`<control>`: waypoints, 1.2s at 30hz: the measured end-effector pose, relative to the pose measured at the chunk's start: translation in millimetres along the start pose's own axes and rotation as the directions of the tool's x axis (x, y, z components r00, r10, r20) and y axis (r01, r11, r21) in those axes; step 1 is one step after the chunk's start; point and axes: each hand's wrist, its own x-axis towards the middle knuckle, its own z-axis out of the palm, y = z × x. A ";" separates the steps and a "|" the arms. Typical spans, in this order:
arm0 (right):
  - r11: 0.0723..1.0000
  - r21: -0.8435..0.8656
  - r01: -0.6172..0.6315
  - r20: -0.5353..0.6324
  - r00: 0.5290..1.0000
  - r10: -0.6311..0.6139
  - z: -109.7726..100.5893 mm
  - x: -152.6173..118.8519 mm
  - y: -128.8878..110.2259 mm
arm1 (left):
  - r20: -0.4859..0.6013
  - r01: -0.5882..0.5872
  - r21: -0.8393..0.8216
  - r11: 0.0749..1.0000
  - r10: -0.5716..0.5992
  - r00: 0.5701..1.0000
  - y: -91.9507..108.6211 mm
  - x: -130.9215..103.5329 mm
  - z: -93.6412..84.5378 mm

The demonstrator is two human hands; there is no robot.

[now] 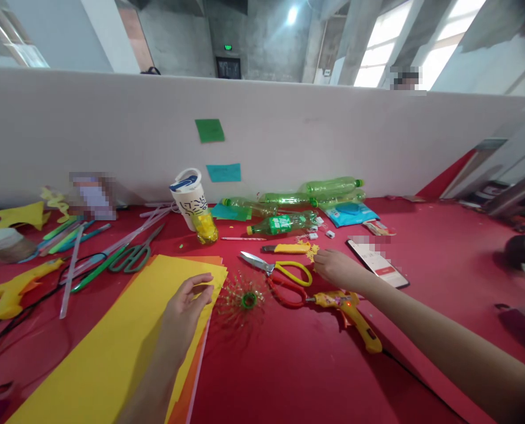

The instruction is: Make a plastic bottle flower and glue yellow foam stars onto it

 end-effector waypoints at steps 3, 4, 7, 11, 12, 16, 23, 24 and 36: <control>0.991 0.120 -0.059 -0.048 0.997 0.065 0.6 1.4 2.5 | -0.037 -0.046 0.029 0.998 0.047 0.998 -0.1 -0.5 -2.1; 0.981 0.172 -0.090 -0.075 0.992 0.105 -1.8 1.5 2.0 | -0.067 -0.073 0.051 0.996 0.076 0.995 1.7 -1.8 -2.7; 0.912 0.366 -0.186 -0.155 0.954 0.256 -16.7 1.0 -8.5 | -0.155 -0.180 0.140 0.974 0.201 0.967 14.6 -11.6 -0.7; 0.739 0.647 -0.187 -0.133 0.927 0.350 -42.3 1.6 -49.6 | 0.040 -0.390 0.217 0.895 0.391 0.920 40.6 -34.8 17.7; 0.693 0.700 -0.173 -0.113 0.931 0.346 -47.3 2.8 -63.1 | 0.121 -0.416 0.225 0.881 0.399 0.909 45.9 -40.2 24.6; 0.492 0.861 -0.131 -0.022 0.956 0.292 -58.2 12.7 -112.0 | 0.316 -0.447 0.212 0.869 0.372 0.873 55.1 -51.5 49.7; 0.097 0.991 -0.090 0.062 0.964 0.257 -61.6 25.4 -141.1 | 0.330 -0.451 0.230 0.863 0.367 0.870 50.4 -53.4 60.4; 0.139 0.986 -0.089 0.051 0.965 0.256 -62.3 25.2 -142.7 | 0.325 -0.454 0.227 0.862 0.372 0.869 49.7 -53.7 60.2; 0.380 0.922 -0.069 -0.090 0.918 0.385 -64.2 14.6 -164.9 | 0.417 -0.316 0.151 0.937 0.229 0.880 44.5 -58.5 53.1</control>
